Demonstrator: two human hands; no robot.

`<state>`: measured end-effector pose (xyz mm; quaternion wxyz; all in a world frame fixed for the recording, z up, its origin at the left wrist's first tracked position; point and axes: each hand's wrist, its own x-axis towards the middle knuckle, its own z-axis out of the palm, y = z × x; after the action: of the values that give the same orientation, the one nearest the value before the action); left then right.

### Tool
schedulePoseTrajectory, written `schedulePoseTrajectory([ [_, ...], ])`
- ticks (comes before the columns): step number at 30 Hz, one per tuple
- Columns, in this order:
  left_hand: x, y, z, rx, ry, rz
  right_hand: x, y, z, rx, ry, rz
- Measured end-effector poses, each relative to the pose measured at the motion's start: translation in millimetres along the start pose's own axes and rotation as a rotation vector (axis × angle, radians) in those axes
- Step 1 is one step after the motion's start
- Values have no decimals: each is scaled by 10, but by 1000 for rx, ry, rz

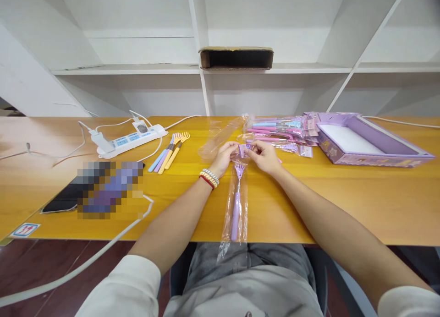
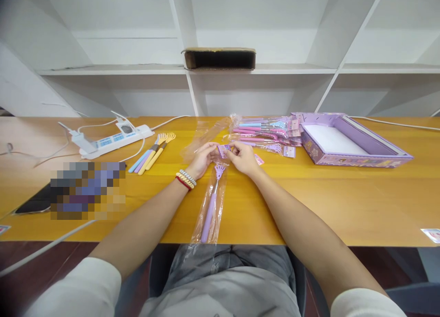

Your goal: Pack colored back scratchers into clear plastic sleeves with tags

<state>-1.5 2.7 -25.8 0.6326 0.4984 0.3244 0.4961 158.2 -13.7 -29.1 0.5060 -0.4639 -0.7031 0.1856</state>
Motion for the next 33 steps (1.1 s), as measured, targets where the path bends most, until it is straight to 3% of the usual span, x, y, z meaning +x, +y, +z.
schedulePoseTrajectory([
  [7,-10,-18,9,48,-67,21,16,-3,-5,22,-16,-21],
  [16,-41,-29,20,137,-114,42,14,-18,-11,-31,74,-111],
  [25,-44,27,39,96,20,11,23,-14,-35,-64,125,-108],
  [33,-38,63,53,23,75,-70,24,5,-26,92,68,79],
])
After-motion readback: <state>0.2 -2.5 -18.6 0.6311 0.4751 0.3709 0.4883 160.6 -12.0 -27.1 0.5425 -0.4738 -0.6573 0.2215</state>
